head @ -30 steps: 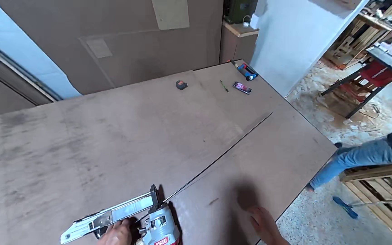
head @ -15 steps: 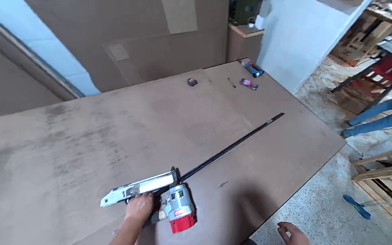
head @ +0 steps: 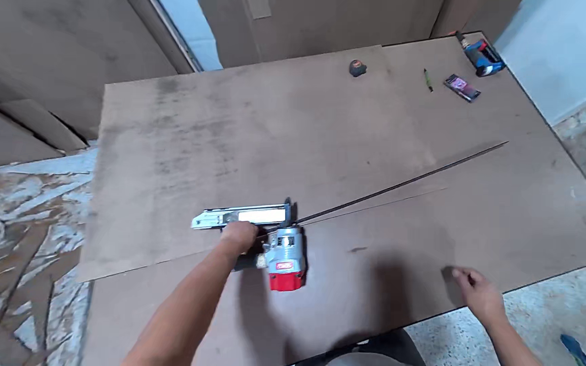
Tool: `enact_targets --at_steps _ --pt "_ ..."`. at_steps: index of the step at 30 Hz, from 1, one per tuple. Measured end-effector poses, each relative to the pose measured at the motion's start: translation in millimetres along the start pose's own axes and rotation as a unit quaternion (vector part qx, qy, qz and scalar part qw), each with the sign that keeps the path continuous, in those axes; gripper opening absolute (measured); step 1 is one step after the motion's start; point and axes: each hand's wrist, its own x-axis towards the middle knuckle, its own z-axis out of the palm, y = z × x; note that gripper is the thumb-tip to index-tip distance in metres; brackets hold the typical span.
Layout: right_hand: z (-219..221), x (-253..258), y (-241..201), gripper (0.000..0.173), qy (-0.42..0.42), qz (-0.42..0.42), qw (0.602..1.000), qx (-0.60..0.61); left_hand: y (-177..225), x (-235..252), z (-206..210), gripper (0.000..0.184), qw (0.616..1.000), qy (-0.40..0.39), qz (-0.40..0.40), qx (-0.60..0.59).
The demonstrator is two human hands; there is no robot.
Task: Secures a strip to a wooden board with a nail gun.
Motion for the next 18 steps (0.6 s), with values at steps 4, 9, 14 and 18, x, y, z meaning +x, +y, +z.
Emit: enact_targets --at_steps 4,9,14,18 --pt "-40.8 143.9 -4.8 0.042 0.069 0.044 0.994 0.073 27.1 -7.3 -20.7 0.026 0.998 -0.034 -0.045 0.023" --pt "-47.9 307.1 -29.8 0.070 0.035 0.089 0.991 0.093 40.0 -2.9 -17.0 0.027 0.994 -0.019 -0.096 0.037" --pt "-28.3 403.8 -83.5 0.083 0.028 0.133 0.987 0.084 41.7 4.5 -8.8 0.028 0.989 -0.054 -0.137 0.033" --pt "-17.6 442.1 -118.3 0.055 -0.009 0.041 0.996 0.081 42.3 5.1 -15.2 0.026 0.985 -0.089 -0.147 0.016"
